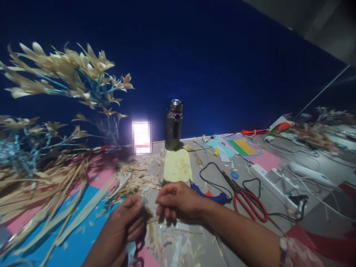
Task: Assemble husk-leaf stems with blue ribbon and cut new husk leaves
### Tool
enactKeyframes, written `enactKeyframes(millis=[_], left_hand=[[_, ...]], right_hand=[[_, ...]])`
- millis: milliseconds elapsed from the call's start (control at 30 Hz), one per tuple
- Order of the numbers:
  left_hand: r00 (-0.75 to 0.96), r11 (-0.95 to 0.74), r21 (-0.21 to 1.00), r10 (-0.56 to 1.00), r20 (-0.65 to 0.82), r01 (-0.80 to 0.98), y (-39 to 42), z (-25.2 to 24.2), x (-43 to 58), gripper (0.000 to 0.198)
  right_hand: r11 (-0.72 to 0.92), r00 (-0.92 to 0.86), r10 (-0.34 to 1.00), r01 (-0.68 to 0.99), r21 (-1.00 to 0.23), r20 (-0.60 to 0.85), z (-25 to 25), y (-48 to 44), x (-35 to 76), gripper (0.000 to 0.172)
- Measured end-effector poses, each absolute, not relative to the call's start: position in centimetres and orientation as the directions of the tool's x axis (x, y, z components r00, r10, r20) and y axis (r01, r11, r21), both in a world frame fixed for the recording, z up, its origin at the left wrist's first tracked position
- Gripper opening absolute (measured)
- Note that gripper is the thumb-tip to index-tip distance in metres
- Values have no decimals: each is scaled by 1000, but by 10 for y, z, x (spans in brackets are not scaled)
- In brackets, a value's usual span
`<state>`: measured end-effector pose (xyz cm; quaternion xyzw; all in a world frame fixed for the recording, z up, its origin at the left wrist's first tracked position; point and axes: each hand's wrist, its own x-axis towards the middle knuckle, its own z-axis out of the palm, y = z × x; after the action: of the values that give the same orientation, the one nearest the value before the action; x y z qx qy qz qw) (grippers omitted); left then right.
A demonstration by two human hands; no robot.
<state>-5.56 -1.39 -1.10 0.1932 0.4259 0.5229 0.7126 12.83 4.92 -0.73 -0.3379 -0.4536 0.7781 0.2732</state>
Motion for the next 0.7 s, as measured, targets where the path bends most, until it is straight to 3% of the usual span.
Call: enactKeyframes(millis=[233,400,700], left_hand=[[63,448,716,866,-496,-535,-18,-6,-44,45],[69,446,726,872,-485,-524,-22,-7,-42,37],[64,410,742,892,-447,-530,-24,-4,-39,43]], right_hand=[[-460,-698,660,-82,-884,-279,-13,39,124,48],[-425,-675,687,-71,-902,-271,-18,34,122,47],[-385,-630,723,-29,-922,-282,-17,20,119,25]])
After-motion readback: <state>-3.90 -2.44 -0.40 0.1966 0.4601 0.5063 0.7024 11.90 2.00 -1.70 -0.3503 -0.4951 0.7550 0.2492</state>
